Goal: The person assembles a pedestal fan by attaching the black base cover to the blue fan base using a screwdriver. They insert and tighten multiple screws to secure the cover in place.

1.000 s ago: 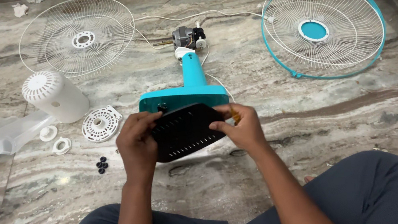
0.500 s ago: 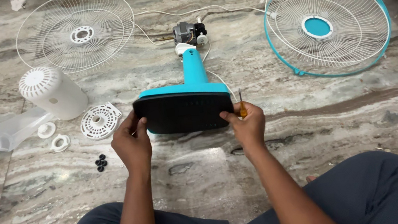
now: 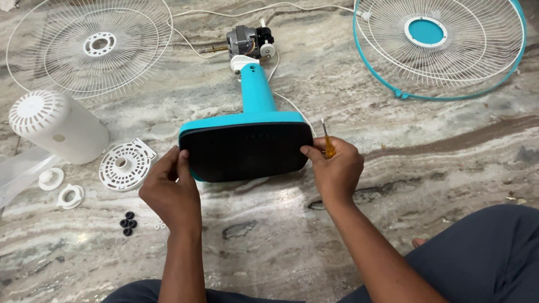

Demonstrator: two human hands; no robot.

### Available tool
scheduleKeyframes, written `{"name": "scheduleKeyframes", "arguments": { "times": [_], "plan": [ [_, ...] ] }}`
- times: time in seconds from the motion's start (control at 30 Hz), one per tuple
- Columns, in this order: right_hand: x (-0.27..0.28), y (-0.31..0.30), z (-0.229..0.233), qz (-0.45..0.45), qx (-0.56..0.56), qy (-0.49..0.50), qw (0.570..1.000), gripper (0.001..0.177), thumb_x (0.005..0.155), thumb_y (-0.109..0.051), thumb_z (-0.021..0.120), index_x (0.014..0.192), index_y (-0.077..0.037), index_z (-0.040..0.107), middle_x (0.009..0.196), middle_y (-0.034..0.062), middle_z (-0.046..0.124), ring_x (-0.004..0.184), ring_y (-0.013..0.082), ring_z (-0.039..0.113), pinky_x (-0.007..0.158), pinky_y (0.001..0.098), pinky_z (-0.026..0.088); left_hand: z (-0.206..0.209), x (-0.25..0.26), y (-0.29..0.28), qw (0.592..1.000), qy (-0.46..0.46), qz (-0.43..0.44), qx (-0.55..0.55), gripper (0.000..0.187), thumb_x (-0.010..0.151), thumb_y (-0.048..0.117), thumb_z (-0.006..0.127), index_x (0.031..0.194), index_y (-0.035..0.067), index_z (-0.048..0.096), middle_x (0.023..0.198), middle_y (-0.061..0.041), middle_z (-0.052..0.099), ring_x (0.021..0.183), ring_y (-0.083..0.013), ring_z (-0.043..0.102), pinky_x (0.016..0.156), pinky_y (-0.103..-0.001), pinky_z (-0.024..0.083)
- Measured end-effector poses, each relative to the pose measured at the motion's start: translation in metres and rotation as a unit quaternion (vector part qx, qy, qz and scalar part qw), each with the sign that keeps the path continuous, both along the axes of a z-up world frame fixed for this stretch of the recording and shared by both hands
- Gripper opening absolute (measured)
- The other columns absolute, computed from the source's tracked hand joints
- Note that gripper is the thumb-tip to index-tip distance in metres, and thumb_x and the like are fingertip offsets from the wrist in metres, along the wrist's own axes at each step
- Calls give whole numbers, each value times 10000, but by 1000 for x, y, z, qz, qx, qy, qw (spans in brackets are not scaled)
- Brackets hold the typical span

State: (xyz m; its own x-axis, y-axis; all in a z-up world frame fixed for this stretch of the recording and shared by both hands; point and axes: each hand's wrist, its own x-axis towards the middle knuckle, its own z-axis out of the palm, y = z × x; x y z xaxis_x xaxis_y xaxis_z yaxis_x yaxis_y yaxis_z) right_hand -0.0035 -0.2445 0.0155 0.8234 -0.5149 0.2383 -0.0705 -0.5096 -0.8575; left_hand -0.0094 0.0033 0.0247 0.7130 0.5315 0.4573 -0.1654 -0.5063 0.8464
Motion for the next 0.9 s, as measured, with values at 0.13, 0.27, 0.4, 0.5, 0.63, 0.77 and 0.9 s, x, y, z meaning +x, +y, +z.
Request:
{"name": "scheduleKeyframes", "arguments": {
  "times": [0.13,0.27,0.4,0.5,0.63,0.77,0.9],
  "plan": [
    [3,-3,-2,3,-12,12,1000,149,783,-100,880,868,-29,781,749,95,766,642,172,727,603,306,540,0,2,2,1000,5,-8,-23,179,942,96,799,1077,-21,782,847,-97,770,668,-102,647,636,-252,512],
    [6,-11,-4,38,-1,1,999,128,815,-76,854,850,-17,746,755,86,767,694,150,758,615,291,551,5,2,2,998,19,-12,-51,147,957,101,789,1040,-18,764,844,-73,763,683,-83,641,620,-236,504],
    [9,-12,-7,55,30,-10,998,92,833,-20,807,861,-4,721,776,85,766,735,144,782,636,272,574,7,3,3,998,27,-7,-62,128,964,93,781,1025,-16,754,850,-76,766,706,-81,663,642,-225,519],
    [8,-9,-9,44,26,7,999,100,826,-22,830,850,-3,735,769,94,770,720,157,772,644,274,562,3,3,3,997,-12,-37,-73,142,932,70,782,1037,-19,743,900,-63,774,798,-66,723,715,-213,566],
    [9,-7,-12,37,57,15,998,73,833,11,797,856,-3,729,789,88,772,734,145,779,642,266,575,1,4,4,997,2,-18,-68,112,939,50,788,1018,-21,753,862,-69,768,745,-77,694,681,-215,543],
    [8,-9,-11,35,52,25,998,76,831,8,797,854,-5,726,773,88,769,725,146,780,631,273,570,3,4,2,997,7,-20,-71,88,948,36,776,1011,-22,755,840,-61,755,714,-64,661,641,-213,513],
    [7,-8,-6,35,20,38,998,113,818,-25,831,842,-6,723,748,90,758,699,159,770,607,290,553,6,4,3,997,-2,-22,-68,55,955,10,746,999,-23,748,824,-40,747,705,-42,640,624,-202,494]
  ]
}}
